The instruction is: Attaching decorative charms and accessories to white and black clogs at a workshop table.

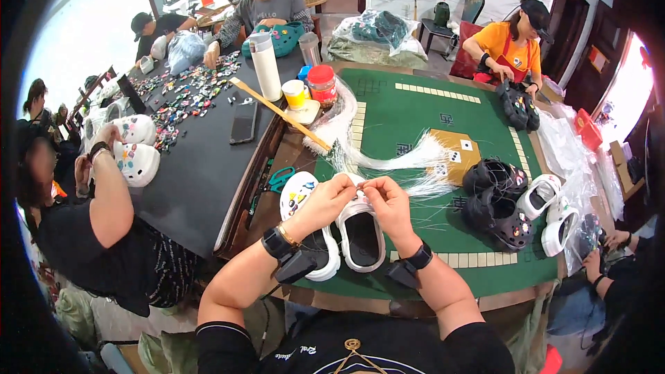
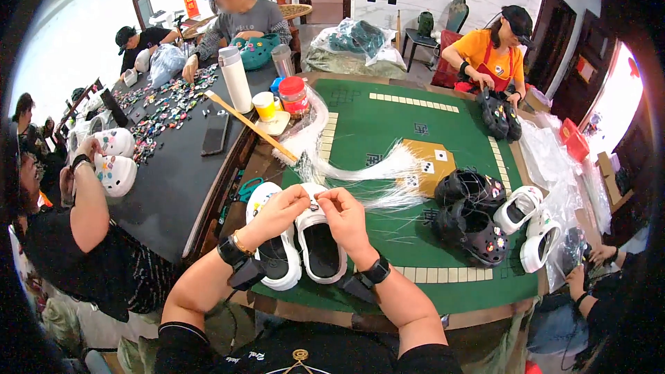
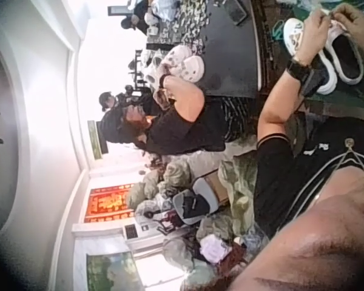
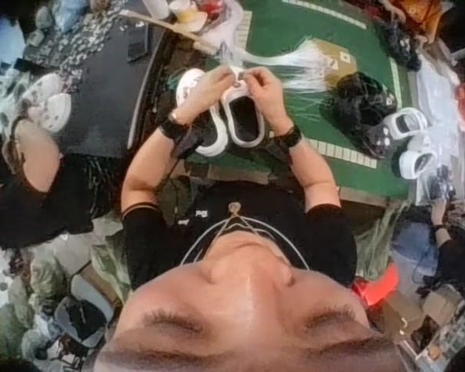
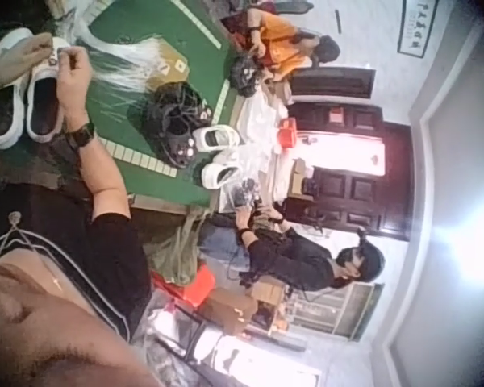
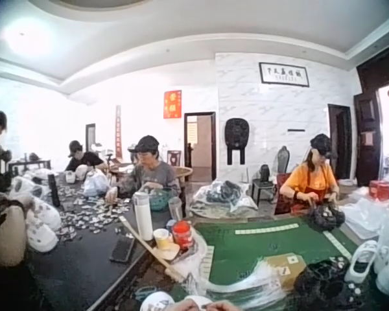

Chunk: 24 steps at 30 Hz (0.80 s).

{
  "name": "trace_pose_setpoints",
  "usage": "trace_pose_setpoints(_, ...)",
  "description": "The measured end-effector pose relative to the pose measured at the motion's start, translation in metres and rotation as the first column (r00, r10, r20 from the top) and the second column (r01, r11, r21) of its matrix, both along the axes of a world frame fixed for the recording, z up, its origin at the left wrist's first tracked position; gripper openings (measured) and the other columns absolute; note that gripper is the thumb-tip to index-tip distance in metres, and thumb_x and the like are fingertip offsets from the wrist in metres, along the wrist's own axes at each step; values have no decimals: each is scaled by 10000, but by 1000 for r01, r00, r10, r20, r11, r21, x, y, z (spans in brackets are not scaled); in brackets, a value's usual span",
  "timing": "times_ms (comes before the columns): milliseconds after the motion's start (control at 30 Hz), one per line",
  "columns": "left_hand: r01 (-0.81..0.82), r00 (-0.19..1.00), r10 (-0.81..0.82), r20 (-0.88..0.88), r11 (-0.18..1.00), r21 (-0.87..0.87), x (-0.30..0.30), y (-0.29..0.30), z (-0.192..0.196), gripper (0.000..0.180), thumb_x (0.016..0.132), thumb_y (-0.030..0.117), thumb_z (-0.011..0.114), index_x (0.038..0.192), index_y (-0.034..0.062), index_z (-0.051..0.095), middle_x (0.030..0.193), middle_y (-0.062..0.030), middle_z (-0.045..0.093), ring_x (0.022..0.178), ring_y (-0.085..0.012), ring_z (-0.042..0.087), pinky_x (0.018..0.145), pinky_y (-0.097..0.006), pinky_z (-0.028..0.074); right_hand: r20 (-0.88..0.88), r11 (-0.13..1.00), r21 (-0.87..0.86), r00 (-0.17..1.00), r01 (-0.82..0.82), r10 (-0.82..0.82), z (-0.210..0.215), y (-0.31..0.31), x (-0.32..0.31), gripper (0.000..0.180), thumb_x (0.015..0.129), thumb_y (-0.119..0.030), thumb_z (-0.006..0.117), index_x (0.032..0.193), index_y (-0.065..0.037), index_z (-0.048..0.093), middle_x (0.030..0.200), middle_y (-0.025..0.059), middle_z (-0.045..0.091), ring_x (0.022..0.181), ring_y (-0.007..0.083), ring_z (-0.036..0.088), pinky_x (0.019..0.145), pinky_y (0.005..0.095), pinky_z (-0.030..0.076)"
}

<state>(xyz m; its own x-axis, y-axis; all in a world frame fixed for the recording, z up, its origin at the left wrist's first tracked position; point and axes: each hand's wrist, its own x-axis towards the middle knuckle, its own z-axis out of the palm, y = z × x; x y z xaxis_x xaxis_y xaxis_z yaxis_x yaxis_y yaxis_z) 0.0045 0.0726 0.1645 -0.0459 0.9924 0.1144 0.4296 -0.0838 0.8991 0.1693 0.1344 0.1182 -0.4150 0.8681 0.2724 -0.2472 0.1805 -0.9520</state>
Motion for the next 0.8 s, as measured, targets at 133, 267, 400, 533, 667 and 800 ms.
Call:
trace_pose_setpoints(133, -23, 999, 24, -49, 1000, 16, 1, -4, 5, 190, 937, 169, 563, 916, -20, 578, 736, -158, 625, 677, -240, 623, 634, -357, 480, 117, 995, 95, 992, 27, -38, 5, -2, -1, 98, 920, -72, 619, 948, 22, 631, 892, 43, 688, 789, 73, 598, 725, 246, 494)
trace_pose_setpoints(267, -13, 996, 18, -91, 998, 62, 0, -5, 4, 194, 932, 171, 572, 908, -21, 584, 725, -168, 628, 651, -251, 628, 612, -362, 480, 173, 994, 109, 984, 21, -39, 9, -4, 0, 107, 908, -79, 628, 934, 24, 637, 834, 56, 678, 760, 90, 609, 711, 256, 499)
trace_pose_setpoints(400, -9, 992, 19, -123, 997, 82, 0, -5, 1, 192, 922, 175, 590, 906, -16, 598, 707, -179, 628, 621, -266, 629, 590, -370, 478, 191, 988, 152, 980, 24, -53, 10, -6, -1, 106, 900, -80, 631, 928, 22, 641, 829, 69, 681, 758, 119, 631, 712, 271, 506)
trace_pose_setpoints(533, -5, 992, 13, -129, 998, 63, 1, -6, 4, 189, 914, 170, 598, 894, -18, 607, 704, -191, 627, 625, -295, 640, 582, -380, 478, 217, 972, 229, 972, 42, -93, 9, -5, 1, 94, 886, -70, 639, 917, 18, 648, 857, 100, 689, 776, 162, 658, 717, 295, 515)
trace_pose_setpoints(667, -3, 991, 12, -135, 998, 62, 0, -6, 2, 190, 907, 166, 603, 880, -22, 609, 708, -200, 629, 635, -311, 646, 580, -386, 479, 226, 939, 338, 964, 56, -139, 6, -3, 1, 96, 874, -72, 656, 910, 17, 649, 854, 119, 683, 780, 202, 666, 720, 311, 515)
trace_pose_setpoints(800, -2, 988, 17, -155, 996, 94, 0, -7, 2, 191, 903, 169, 601, 874, -19, 614, 706, -206, 632, 642, -327, 651, 584, -395, 481, 245, 922, 383, 956, 59, -163, 11, -5, 3, 95, 864, -72, 666, 904, 14, 650, 851, 125, 678, 783, 230, 667, 723, 319, 513)
